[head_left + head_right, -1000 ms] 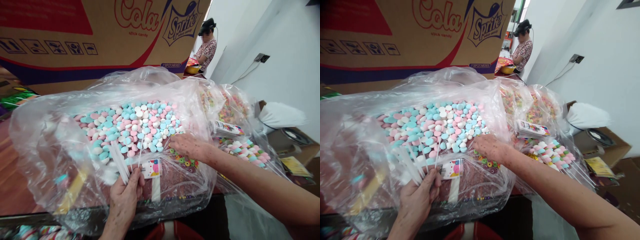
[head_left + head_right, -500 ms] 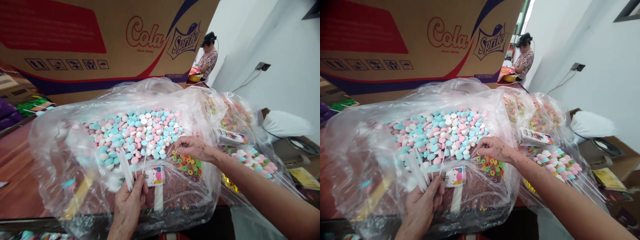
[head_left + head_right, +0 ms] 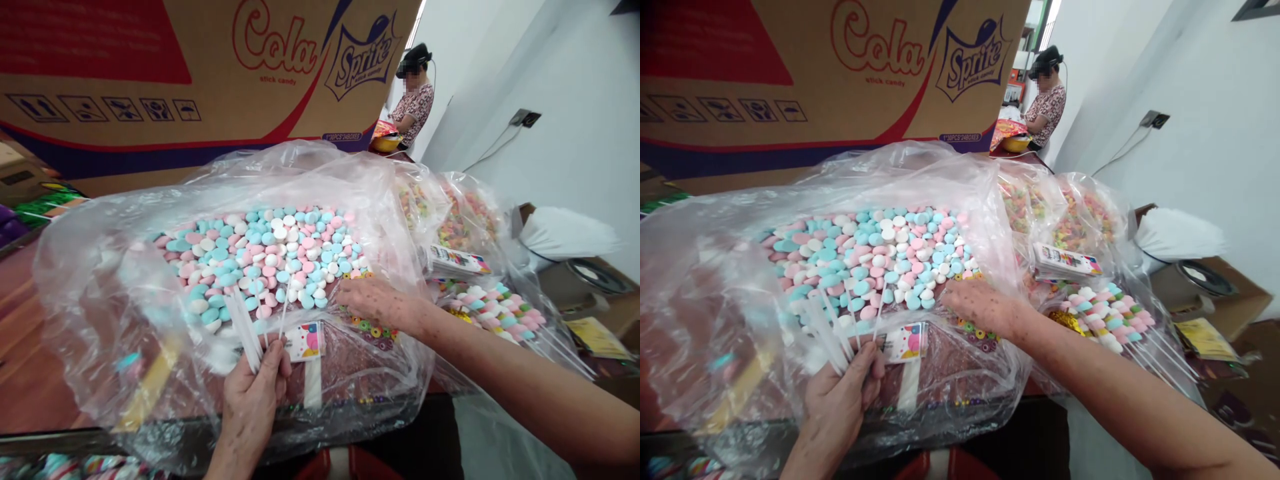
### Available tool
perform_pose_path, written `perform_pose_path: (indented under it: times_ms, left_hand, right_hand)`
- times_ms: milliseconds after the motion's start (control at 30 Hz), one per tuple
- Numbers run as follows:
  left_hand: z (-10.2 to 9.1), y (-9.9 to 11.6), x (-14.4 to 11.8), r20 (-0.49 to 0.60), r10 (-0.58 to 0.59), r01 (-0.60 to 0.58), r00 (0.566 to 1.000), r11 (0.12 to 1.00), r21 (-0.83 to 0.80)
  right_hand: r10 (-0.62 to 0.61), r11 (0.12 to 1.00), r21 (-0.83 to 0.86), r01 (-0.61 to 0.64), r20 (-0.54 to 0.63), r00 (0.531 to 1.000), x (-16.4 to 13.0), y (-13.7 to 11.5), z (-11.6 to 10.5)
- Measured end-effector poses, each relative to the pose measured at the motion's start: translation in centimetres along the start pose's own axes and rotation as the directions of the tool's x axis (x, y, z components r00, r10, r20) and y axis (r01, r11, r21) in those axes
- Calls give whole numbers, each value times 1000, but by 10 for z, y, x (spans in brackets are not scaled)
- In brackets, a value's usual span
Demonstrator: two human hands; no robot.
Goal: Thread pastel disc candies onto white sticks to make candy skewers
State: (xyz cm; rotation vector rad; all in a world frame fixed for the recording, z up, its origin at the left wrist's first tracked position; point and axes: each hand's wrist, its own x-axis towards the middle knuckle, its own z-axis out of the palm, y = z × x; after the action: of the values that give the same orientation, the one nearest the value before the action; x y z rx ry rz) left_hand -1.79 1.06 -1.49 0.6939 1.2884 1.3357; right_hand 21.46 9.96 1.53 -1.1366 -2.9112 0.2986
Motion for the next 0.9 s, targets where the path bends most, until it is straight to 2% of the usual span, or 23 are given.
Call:
perform_pose_path:
  times_ms: [133, 300, 367, 500, 667, 900]
  left_hand:
    - [0, 1, 0, 4, -3, 3, 1000, 1000, 9]
    - [-1, 0, 1, -1, -10, 10, 1000, 999, 31]
    - [-1, 0, 2, -2, -1, 1, 1000, 1000, 29]
    - [-2, 0, 2, -9, -3, 3, 1000, 999, 34]
    - [-2, 0, 2, 17, 0, -1, 1000, 999, 41]
    - [0, 0, 2, -7, 3, -3, 1000, 999, 37]
  right_hand:
    - [103, 994, 42, -103, 17, 995, 3, 1, -5]
    - [251, 922, 304, -241, 7, 968, -3, -3, -22]
    - [239, 900, 370, -230, 22, 971, -5, -5, -27]
    - [98, 959, 261, -111, 61, 993, -7, -12, -23]
    - [129, 990, 52, -134, 84, 988, -6, -21, -7]
    - [115, 991, 66, -119, 58, 992, -10, -25, -4]
